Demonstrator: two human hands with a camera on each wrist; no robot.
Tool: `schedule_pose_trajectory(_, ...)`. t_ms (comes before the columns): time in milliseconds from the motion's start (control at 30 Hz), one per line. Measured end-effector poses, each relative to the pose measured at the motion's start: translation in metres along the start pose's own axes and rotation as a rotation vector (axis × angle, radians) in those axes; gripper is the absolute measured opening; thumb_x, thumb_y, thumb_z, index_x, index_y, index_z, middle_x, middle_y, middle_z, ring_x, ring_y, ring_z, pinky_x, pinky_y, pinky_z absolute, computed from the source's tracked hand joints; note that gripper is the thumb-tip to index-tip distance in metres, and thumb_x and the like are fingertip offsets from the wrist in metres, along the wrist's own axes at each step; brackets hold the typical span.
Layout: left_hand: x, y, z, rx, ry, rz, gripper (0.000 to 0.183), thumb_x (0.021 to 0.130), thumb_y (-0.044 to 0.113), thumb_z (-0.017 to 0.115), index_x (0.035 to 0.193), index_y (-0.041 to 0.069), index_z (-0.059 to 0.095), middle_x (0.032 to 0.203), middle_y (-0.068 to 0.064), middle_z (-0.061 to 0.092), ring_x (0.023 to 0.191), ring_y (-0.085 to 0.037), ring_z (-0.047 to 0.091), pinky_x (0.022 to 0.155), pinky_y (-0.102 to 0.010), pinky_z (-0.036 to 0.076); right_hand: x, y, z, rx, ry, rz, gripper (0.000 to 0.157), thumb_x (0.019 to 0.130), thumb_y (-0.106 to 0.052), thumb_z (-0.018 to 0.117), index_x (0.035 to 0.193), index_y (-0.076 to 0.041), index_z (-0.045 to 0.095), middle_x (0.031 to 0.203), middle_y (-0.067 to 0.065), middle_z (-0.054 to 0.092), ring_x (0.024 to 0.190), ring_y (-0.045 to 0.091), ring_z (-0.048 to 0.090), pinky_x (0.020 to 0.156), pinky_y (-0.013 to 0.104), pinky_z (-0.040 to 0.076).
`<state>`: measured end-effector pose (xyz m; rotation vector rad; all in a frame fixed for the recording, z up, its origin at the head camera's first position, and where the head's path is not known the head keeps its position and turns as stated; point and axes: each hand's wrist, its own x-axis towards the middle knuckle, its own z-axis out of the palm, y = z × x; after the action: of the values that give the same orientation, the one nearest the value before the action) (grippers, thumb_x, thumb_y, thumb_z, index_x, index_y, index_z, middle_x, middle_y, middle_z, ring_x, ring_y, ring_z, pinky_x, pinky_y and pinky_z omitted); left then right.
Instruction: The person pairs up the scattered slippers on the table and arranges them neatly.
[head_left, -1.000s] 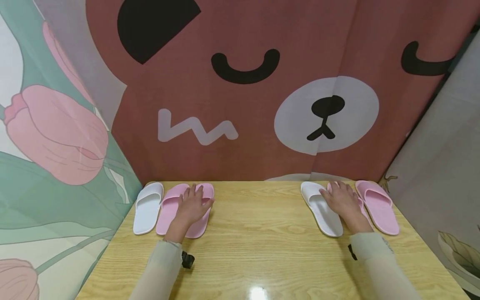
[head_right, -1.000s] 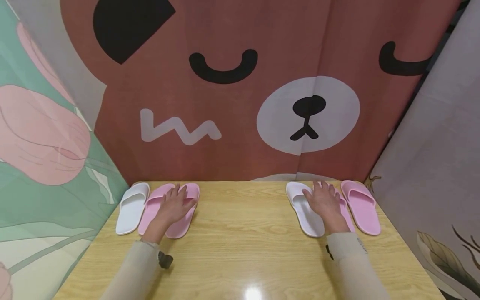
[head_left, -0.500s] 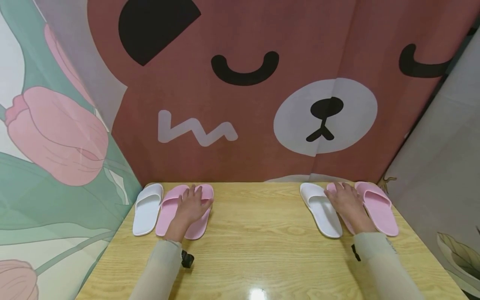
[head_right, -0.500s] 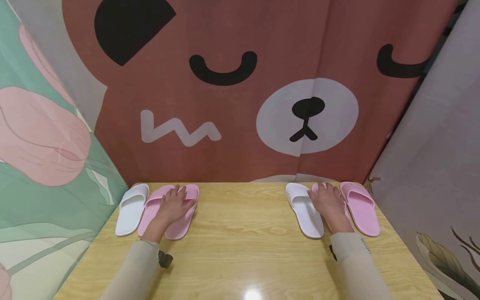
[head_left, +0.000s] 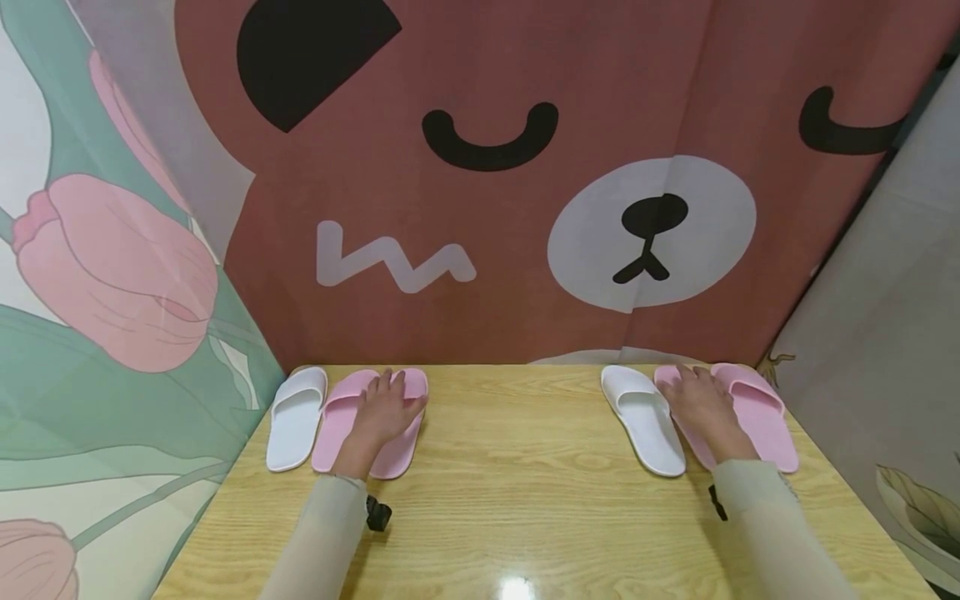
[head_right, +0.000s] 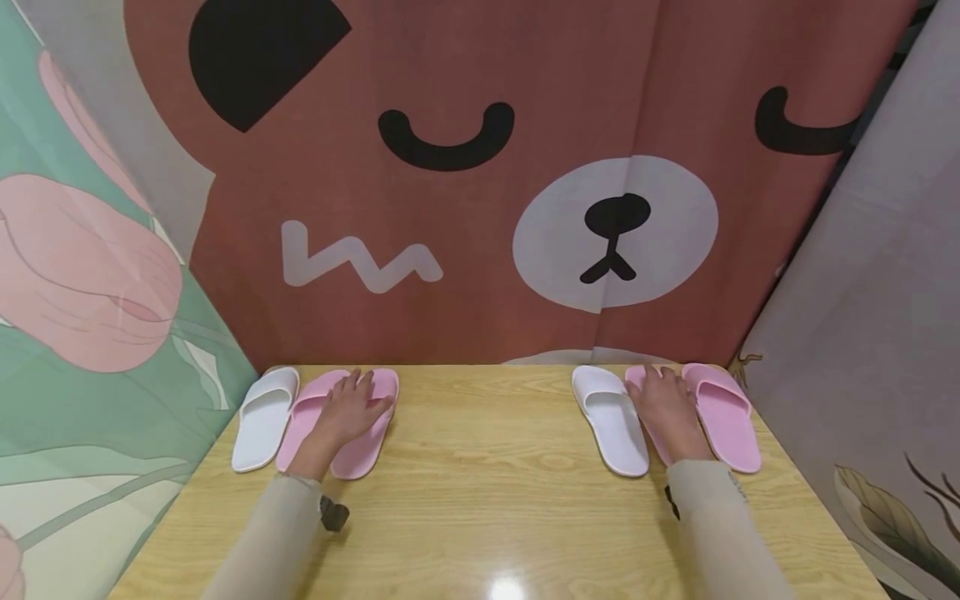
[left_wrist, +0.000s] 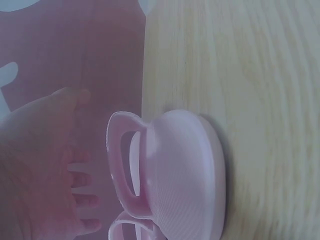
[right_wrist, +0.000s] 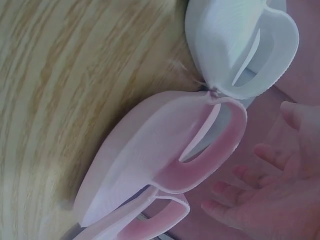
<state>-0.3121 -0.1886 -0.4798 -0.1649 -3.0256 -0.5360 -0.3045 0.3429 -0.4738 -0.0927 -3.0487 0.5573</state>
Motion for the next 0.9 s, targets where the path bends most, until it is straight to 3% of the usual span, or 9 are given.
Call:
schedule_pose_trajectory(467, 0.006, -0.001, 0.005, -0.016, -0.032, -0.031, 0.082, 0.098, 0.056, 0.051, 0.156, 0.001, 0.032, 0.162, -0.028, 0.022, 0.148, -0.050, 0.020, 0.117, -0.067, 0.019, 0.001, 0.003, -0.002, 0.013, -0.042, 0.071, 0.071, 0.106, -0.043, 0.041, 0.151, 0.011, 0.028, 0.147, 0.042, 0.025, 0.132, 0.063, 0.025, 0.106, 0.076, 0.023)
schedule_pose_trajectory(900, 0.005, 0.002, 0.007, -0.029, -0.036, -0.052, 0.082, 0.098, 0.055, 0.052, 0.156, 0.001, 0.032, 0.162, -0.028, 0.023, 0.148, -0.050, 0.021, 0.118, -0.066, 0.017, 0.005, 0.014, 0.002, 0.011, -0.044, 0.045, 0.072, 0.106, -0.042, 0.041, 0.150, 0.013, 0.029, 0.146, 0.044, 0.026, 0.132, 0.064, 0.026, 0.103, 0.077, 0.026)
